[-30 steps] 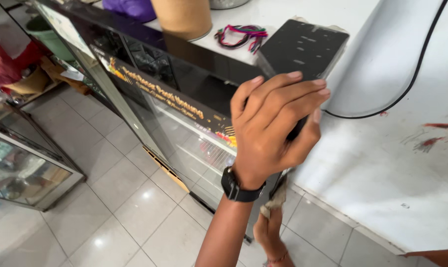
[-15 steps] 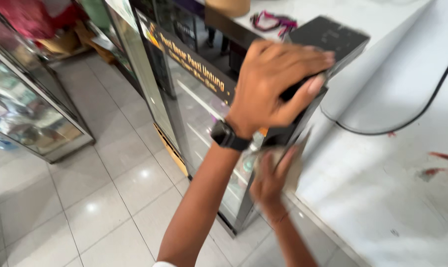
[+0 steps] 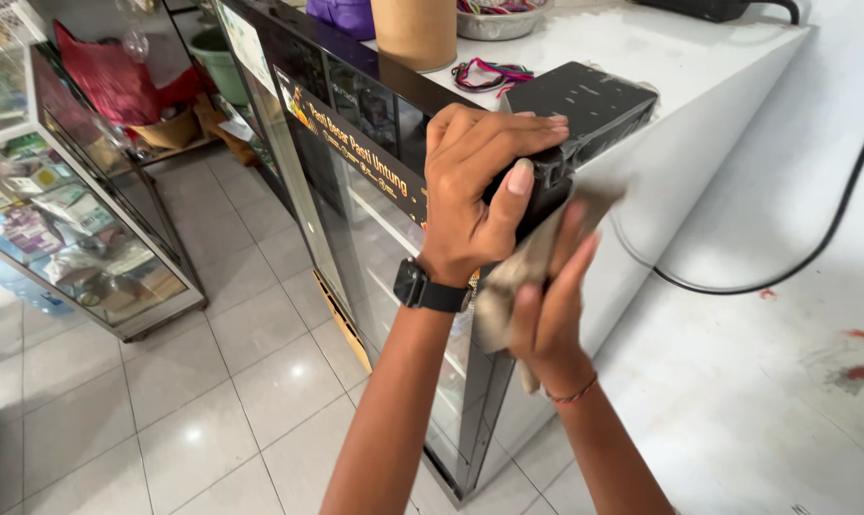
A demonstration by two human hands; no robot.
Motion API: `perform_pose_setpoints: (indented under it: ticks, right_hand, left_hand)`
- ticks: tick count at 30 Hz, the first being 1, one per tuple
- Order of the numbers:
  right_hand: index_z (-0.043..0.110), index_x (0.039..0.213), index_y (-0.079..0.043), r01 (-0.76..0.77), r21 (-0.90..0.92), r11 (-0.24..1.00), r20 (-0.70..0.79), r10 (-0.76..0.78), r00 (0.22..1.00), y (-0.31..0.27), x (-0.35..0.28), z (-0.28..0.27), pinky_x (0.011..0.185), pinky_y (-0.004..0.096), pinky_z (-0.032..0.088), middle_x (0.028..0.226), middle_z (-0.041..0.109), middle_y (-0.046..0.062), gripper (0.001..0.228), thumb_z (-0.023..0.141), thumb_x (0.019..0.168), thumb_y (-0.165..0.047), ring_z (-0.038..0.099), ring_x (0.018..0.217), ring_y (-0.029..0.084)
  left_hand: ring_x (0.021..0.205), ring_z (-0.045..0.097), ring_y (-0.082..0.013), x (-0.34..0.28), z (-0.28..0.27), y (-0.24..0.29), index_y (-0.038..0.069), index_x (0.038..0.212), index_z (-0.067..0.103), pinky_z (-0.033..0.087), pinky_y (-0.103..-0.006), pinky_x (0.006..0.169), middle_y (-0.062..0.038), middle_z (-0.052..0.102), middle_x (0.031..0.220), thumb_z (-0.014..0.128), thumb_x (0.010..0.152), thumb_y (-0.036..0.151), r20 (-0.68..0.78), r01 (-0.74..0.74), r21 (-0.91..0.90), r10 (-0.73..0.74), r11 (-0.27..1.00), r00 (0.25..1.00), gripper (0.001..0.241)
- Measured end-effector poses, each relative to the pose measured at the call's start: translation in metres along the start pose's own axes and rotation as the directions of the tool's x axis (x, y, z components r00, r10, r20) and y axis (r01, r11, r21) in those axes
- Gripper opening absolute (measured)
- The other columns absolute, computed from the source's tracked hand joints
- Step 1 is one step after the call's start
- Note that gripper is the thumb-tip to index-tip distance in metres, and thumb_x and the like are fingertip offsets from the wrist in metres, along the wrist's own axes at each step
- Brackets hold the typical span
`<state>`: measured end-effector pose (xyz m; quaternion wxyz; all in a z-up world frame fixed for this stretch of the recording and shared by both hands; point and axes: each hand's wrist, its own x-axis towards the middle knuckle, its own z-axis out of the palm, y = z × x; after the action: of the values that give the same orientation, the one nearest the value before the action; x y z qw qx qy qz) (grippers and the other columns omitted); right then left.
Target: The person wipes the exterior surfaces of a white display counter with a cloth. They clean the side panel, top surface, and front edge repeatedly, moving the cloth back and forth across the surfaces.
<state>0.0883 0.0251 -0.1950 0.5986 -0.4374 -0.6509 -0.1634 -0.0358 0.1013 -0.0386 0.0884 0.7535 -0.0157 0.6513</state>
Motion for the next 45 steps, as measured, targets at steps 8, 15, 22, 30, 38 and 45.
perform_pose_setpoints:
  ticks: [8, 15, 22, 30, 38, 45]
  right_hand:
    - [0.003, 0.163, -0.004, -0.048, -0.229, 0.972, -0.016, 0.045, 0.999, 0.001, -0.081, 0.038, 0.126, 0.059, 0.018, 0.166, 0.002, 0.036, 0.092, 0.058, 0.094, -0.033, 0.011, 0.155, 0.056]
    - [-0.003, 0.160, 0.001, -0.031, -0.271, 0.962, 0.140, 0.071, 0.988, 0.089, -0.317, 0.089, 0.114, 0.073, 0.019, 0.156, 0.003, 0.045, 0.094, 0.056, 0.087, -0.013, 0.011, 0.143, 0.067]
    - [0.005, 0.159, 0.004, -0.144, -0.241, 0.960, 0.310, 0.217, 0.926, 0.101, -0.359, 0.080, 0.121, 0.067, 0.022, 0.160, 0.010, 0.039, 0.089, 0.060, 0.091, -0.014, 0.013, 0.150, 0.062]
    - [0.016, 0.161, 0.004, -0.065, -0.202, 0.977, -0.084, 0.048, 0.995, 0.028, -0.065, 0.036, 0.132, 0.058, 0.020, 0.170, 0.011, 0.033, 0.090, 0.044, 0.102, -0.058, 0.015, 0.161, 0.050]
    - [0.047, 0.141, 0.003, 0.090, -0.135, 0.987, -0.254, -0.122, 0.959, -0.057, 0.110, -0.002, 0.129, 0.053, 0.034, 0.153, 0.047, 0.027, 0.062, 0.041, 0.106, -0.048, 0.037, 0.155, 0.044]
    - [0.031, 0.163, 0.001, 0.019, -0.059, 0.998, -0.231, -0.032, 0.972, -0.027, 0.053, 0.014, 0.127, 0.046, 0.031, 0.166, 0.027, 0.026, 0.074, 0.039, 0.113, -0.054, 0.033, 0.155, 0.038]
  left_hand:
    - [0.098, 0.065, -0.0156, -0.007, 0.009, -0.003, 0.011, 0.110, 0.075, 0.039, -0.0305, 0.098, 0.000, 0.076, 0.112, 0.053, 0.103, 0.024, -0.081, -0.001, 0.037, 0.004, 0.999, 0.997, 0.026]
    - [0.100, 0.065, -0.0139, -0.009, 0.011, -0.006, 0.012, 0.107, 0.074, 0.040, -0.0283, 0.098, 0.003, 0.075, 0.113, 0.051, 0.108, 0.024, -0.091, -0.010, 0.059, 0.015, 0.998, 0.996, 0.027]
    - [0.100, 0.066, -0.0134, -0.006, 0.012, -0.005, 0.012, 0.110, 0.075, 0.041, -0.0283, 0.096, 0.003, 0.076, 0.112, 0.047, 0.110, 0.022, -0.100, -0.002, 0.047, 0.007, 0.999, 0.995, 0.030]
    - [0.104, 0.068, -0.0164, -0.005, 0.009, -0.004, 0.009, 0.109, 0.075, 0.039, -0.0323, 0.103, -0.001, 0.076, 0.112, 0.043, 0.111, 0.021, -0.077, 0.016, 0.005, -0.016, 1.000, 0.997, 0.034]
    - [0.100, 0.065, -0.0228, -0.002, 0.006, -0.006, 0.007, 0.105, 0.070, 0.041, -0.0345, 0.104, -0.007, 0.073, 0.108, 0.033, 0.111, 0.024, -0.094, 0.030, -0.043, -0.034, 0.999, 0.995, 0.041]
    - [0.103, 0.068, -0.0206, -0.005, 0.012, -0.003, 0.008, 0.103, 0.072, 0.041, -0.0341, 0.104, -0.004, 0.074, 0.108, 0.034, 0.112, 0.024, -0.123, 0.029, -0.049, -0.035, 0.998, 0.992, 0.042]
